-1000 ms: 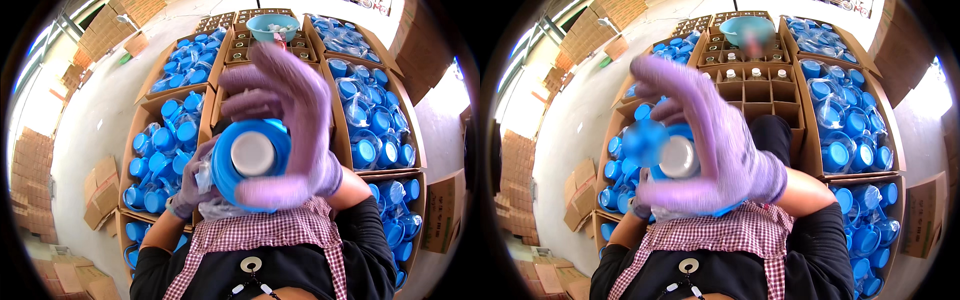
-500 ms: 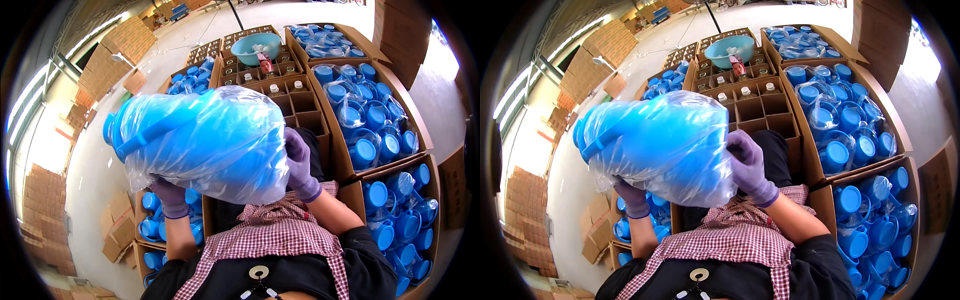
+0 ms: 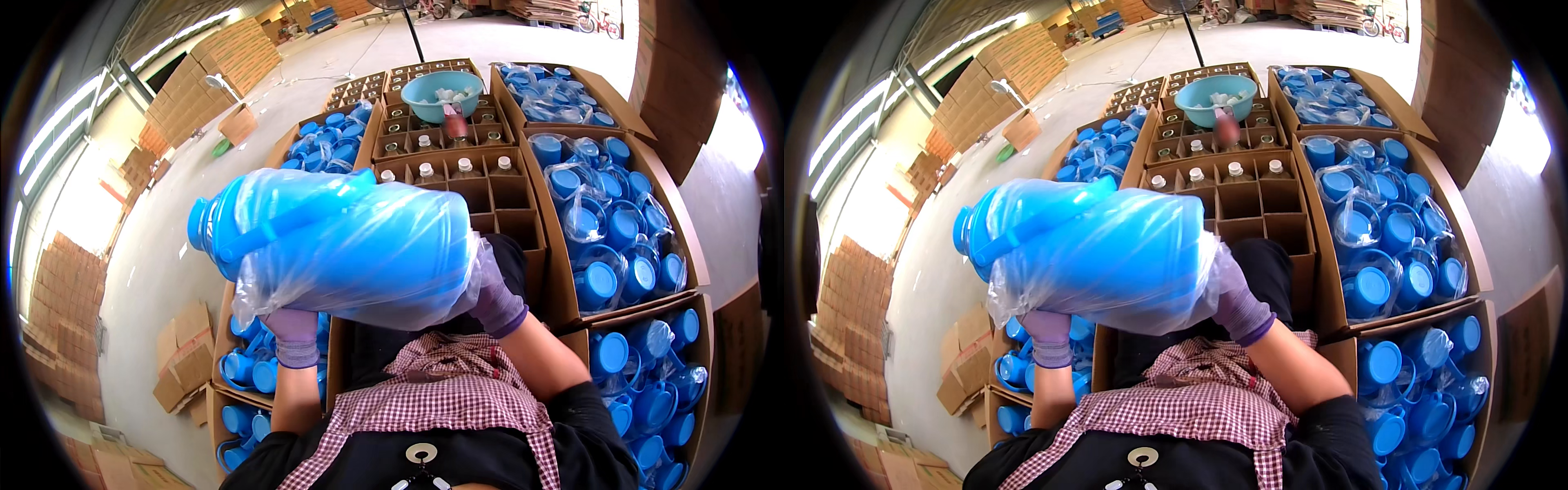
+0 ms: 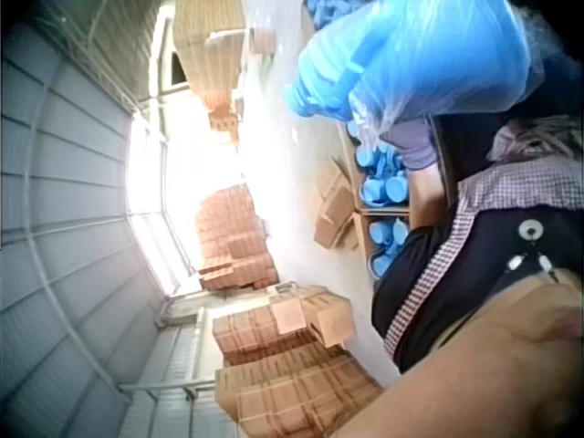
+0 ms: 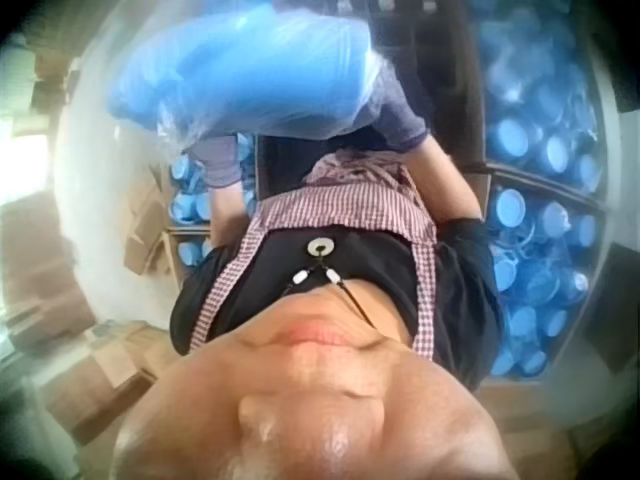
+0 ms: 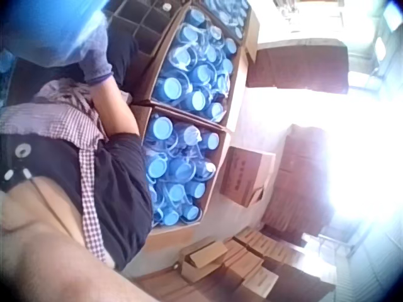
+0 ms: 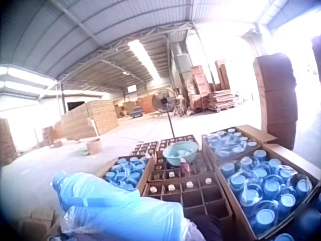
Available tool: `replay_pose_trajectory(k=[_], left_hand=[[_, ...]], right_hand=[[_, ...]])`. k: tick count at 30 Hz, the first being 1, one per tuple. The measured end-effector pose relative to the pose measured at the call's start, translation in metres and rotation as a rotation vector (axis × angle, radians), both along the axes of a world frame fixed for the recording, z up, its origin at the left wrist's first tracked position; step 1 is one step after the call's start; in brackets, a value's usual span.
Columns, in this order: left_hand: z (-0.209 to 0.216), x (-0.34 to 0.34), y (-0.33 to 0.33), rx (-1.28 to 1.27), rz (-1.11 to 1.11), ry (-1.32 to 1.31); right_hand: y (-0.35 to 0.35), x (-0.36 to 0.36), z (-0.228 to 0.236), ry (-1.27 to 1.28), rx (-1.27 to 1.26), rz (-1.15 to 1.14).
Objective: The person is inserting metal flasks into blue plastic thermos housings and placing the assembled units into slots within cardboard boxes.
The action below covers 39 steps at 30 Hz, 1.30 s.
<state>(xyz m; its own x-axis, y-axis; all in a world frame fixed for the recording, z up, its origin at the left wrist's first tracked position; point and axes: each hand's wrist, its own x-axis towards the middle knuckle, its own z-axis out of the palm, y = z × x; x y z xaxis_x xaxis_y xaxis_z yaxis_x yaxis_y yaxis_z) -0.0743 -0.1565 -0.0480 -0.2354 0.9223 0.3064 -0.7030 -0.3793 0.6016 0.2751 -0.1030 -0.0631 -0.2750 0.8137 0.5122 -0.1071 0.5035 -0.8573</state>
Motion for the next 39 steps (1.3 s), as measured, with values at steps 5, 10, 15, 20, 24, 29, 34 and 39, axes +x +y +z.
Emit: replay_pose_trajectory(k=[5,10,15,20,24,29,34,39], left_hand=[[0.016,0.015,0.001,-0.228,0.265,-0.016],[0.007,0.014,0.001,-0.168,0.095,0.129],[-0.026,0.018,0.018,-0.150,0.390,0.828],[0.012,0.028,0.011,-0.226,0.074,0.100],[0.019,0.030,0.009,-0.117,-0.145,-0.122],[0.012,0.026,0.007,-0.012,-0.065,0.031],[0.009,0.028,0.018,0.022,-0.048,0.110],[0.010,0.032,0.004,-0.071,-0.125,-0.170]], right_hand=[[-0.024,-0.010,-0.012,0.675,-0.398,0.067],[-0.010,0.013,-0.041,0.122,-0.040,-0.176],[-0.002,0.012,-0.053,0.163,-0.151,-0.122],[-0.020,0.019,-0.049,0.193,-0.219,-0.047],[-0.014,0.032,-0.041,0.075,-0.168,-0.006],[-0.006,0.027,-0.049,0.117,-0.225,-0.001],[-0.015,0.033,-0.043,0.177,-0.306,0.028],[-0.017,0.049,-0.028,0.011,-0.271,0.138]])
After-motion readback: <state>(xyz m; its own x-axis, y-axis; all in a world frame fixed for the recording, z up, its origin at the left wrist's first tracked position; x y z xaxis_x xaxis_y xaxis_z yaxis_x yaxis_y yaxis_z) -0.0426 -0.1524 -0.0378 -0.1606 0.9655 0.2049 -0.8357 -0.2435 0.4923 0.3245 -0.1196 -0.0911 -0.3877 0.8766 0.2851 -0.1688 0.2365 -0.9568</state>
